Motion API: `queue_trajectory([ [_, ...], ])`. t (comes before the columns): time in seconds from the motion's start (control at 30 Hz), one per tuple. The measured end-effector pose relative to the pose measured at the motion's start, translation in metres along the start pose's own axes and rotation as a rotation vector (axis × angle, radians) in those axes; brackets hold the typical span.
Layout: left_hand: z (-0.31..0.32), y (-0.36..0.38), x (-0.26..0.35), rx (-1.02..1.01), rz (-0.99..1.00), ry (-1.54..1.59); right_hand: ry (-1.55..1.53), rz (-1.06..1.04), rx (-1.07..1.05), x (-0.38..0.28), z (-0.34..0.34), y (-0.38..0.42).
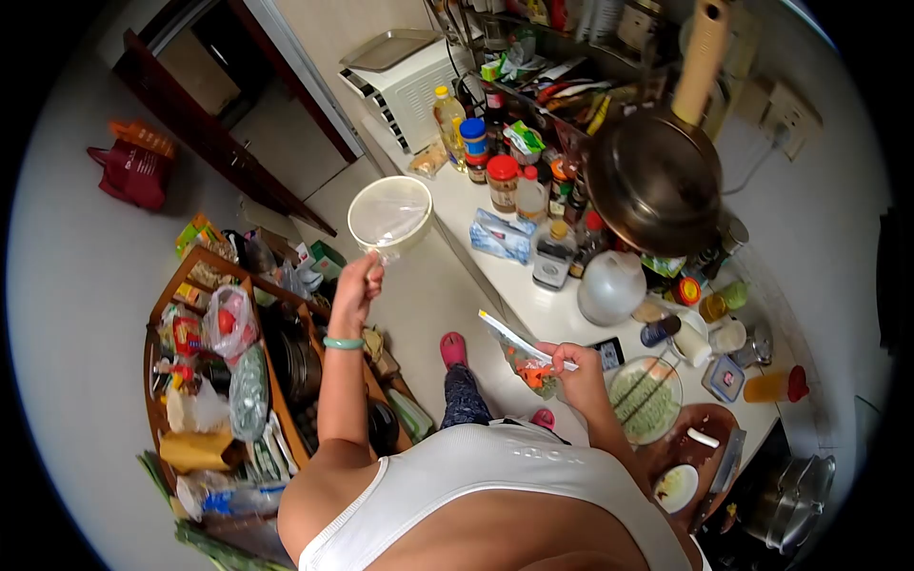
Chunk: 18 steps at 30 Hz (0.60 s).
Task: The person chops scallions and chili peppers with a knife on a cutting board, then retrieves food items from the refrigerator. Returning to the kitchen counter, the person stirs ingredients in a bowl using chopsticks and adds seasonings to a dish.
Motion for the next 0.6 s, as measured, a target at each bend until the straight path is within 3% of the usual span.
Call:
queue_trajectory([
  [0.3, -0.046, -0.25, 0.15, -0.175, 0.072, 0.065, -0.012, 0.057, 0.079, -0.043, 0.104, -0.201],
  [0.5, -0.048, -0.395, 0.244, -0.216, 0.131, -0.036, -0.58, 0.012, 0.31, -0.123, 0.133, -0.322],
  [0.6, -0.046, -0.456, 0.269, -0.254, 0.142, 0.029, -0.612, -0.078, 0.427, -0.175, 0.132, -0.362],
])
Point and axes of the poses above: each hand's wrist, its own y-axis away from the middle knuckle, its own z-axis out of the palm, x = y × z, the point moved 10 cm from there along -y, towards the middle knuckle, and after that the axes turned 7 degrees about y, right-handed, at the moved point
